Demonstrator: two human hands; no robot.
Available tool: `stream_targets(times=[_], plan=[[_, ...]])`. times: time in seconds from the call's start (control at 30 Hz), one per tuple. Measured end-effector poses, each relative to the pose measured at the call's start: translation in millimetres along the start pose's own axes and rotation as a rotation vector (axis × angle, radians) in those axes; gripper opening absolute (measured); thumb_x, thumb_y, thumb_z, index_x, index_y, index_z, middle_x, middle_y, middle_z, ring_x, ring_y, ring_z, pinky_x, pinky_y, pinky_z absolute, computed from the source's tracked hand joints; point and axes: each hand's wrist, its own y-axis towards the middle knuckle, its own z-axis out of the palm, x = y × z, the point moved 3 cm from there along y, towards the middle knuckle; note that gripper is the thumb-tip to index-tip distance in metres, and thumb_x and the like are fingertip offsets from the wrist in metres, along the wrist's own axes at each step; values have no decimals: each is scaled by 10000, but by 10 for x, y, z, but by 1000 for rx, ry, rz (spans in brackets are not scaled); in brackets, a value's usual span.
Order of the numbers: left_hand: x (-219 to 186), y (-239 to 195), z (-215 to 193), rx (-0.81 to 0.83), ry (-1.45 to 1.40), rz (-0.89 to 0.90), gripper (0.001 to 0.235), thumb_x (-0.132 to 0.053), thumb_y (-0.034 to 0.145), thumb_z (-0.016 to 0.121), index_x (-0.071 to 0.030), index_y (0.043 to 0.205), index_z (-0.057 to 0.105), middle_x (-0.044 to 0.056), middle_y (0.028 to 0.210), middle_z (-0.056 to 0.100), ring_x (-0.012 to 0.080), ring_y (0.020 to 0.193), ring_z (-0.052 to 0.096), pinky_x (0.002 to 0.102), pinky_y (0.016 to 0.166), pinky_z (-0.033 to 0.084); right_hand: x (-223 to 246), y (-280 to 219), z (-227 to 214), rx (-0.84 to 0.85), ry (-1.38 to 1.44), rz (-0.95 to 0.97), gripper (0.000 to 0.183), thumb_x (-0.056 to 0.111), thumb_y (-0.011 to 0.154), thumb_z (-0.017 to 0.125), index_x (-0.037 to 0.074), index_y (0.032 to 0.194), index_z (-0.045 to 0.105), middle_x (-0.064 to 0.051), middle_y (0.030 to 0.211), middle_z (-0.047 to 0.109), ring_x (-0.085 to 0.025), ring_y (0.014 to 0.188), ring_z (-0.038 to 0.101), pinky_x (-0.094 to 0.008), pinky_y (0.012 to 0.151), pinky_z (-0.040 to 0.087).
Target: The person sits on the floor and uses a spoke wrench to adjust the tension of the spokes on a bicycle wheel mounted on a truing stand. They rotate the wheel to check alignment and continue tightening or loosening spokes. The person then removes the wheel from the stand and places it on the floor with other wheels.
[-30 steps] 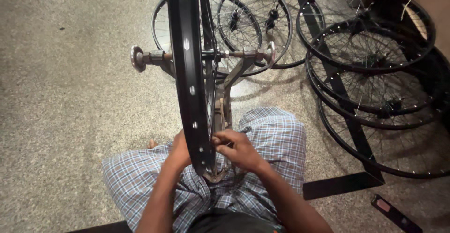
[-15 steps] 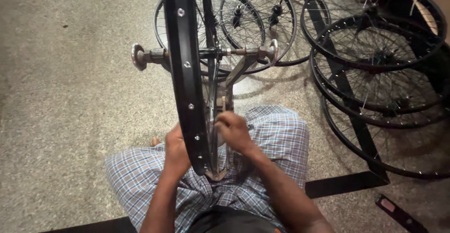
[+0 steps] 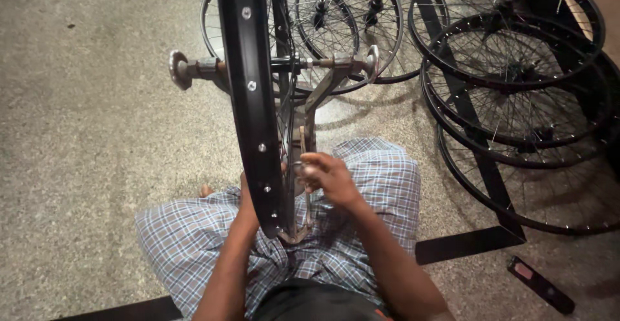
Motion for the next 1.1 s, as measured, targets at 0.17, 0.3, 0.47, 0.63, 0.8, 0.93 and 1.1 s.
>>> stream_targets(times=[0.17, 0.3, 0.47, 0.63, 0.8, 0.93, 1.1], plan=[[-218, -46, -49, -10, 278, 147, 236, -213, 810, 817, -41, 956, 748, 42, 802, 759, 125, 717, 729, 294, 605, 570, -23, 65, 234, 28, -55, -124, 247, 79, 972, 625, -30, 1188, 678, -81, 960, 743, -124, 798, 704, -284, 683, 596], [-195, -92, -4, 30, 220, 208, 280, -228, 791, 841, -31, 955, 729, 57, 802, 765, 131, 720, 747, 291, 632, 595, 89, 17, 270, 88, -150, -199, 203, 68, 977, 631, -41, 1120, 726, -58, 895, 726, -113, 754, 681, -264, 674, 579], [131, -32, 53, 174, -204, 17, 213, -153, 859, 791, 9, 994, 761, 59, 861, 763, 130, 754, 717, 309, 660, 597, 150, 23, 286, 113, -148, -117, 162, 63, 936, 693, -24, 1071, 700, -46, 902, 734, -107, 788, 686, -267, 694, 567], [-51, -30, 3, 213, -75, -20, 204, -169, 858, 729, -57, 1028, 743, 42, 899, 770, 114, 808, 713, 293, 720, 593, 47, -32, 136, 163, -283, -260, 199, 84, 954, 618, 25, 1118, 714, -48, 937, 726, -135, 831, 676, -284, 729, 547], [-411, -18, -7, 111, 397, 224, 199, -242, 803, 771, -106, 948, 788, 93, 892, 758, 250, 814, 745, 362, 702, 571, -193, -173, 112, -37, -640, -258, 168, 86, 871, 694, 51, 1031, 735, -108, 890, 716, -222, 802, 710, -343, 734, 560], [-620, -90, 72, 41, 581, 246, 182, -316, 784, 771, -171, 892, 789, 95, 839, 748, 321, 777, 729, 408, 643, 552, -57, -383, 227, -94, -627, -278, 255, 132, 842, 753, 75, 1089, 725, -107, 960, 736, -218, 869, 738, -346, 779, 589], [-581, -136, 92, 41, 346, 278, 115, -156, 871, 658, -130, 892, 768, 83, 773, 740, 253, 708, 734, 354, 606, 557, 1256, -825, -17, -314, -281, -840, 606, 62, 917, 714, -1, 1471, 477, -205, 1500, 542, -342, 1416, 514, -467, 1192, 443]])
